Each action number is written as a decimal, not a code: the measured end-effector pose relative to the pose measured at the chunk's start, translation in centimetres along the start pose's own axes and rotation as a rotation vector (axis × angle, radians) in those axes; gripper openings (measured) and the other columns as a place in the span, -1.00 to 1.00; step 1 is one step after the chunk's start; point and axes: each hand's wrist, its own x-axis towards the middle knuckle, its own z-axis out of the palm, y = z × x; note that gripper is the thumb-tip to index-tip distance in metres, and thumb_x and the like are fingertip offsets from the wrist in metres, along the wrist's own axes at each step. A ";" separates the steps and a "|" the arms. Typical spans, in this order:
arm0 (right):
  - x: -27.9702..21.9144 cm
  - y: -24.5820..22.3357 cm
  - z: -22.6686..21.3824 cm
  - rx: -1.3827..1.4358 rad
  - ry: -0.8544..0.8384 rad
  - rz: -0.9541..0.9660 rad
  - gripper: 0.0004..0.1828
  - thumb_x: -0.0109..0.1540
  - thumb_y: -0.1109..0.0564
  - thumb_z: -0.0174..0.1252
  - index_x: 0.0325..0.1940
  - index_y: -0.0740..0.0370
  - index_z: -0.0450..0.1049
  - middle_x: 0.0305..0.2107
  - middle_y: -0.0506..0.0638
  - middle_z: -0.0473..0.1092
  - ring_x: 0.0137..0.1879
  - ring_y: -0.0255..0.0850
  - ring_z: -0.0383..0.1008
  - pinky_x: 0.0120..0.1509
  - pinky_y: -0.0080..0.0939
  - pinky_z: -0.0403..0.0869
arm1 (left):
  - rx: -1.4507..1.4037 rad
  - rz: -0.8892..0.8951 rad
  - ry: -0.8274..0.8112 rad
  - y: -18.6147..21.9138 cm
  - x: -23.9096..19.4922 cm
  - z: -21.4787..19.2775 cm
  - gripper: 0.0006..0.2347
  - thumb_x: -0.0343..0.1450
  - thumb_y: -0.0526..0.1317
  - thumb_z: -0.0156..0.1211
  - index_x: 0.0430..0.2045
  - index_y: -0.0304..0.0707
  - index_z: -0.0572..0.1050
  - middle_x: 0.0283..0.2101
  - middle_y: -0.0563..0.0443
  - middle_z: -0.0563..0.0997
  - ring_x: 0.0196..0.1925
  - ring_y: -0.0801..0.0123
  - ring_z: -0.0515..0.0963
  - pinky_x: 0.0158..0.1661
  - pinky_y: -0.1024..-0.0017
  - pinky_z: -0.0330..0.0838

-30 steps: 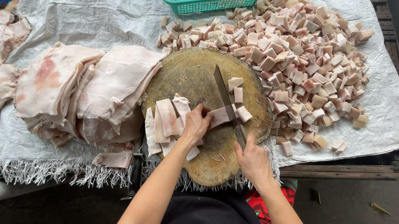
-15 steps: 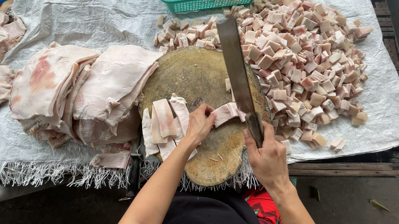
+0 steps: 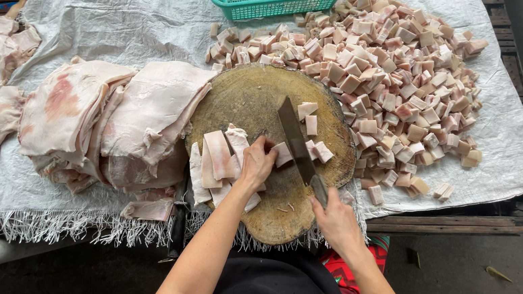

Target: The person is dicing large sheets of pork skin and fat on a wooden cutting board using a cleaver.

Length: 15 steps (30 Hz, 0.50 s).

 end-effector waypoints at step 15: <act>-1.9 -3.7 -0.8 0.076 0.307 -0.330 -0.59 0.36 -0.11 0.03 0.03 0.28 0.23 -0.63 0.23 0.45 -0.50 0.13 0.56 -0.39 0.13 0.49 | -0.149 -0.023 0.063 -0.8 0.1 -0.1 -0.83 0.46 -0.33 0.10 -0.13 -0.43 0.53 -0.16 -0.24 0.60 -0.34 0.19 0.69 -0.29 0.31 0.62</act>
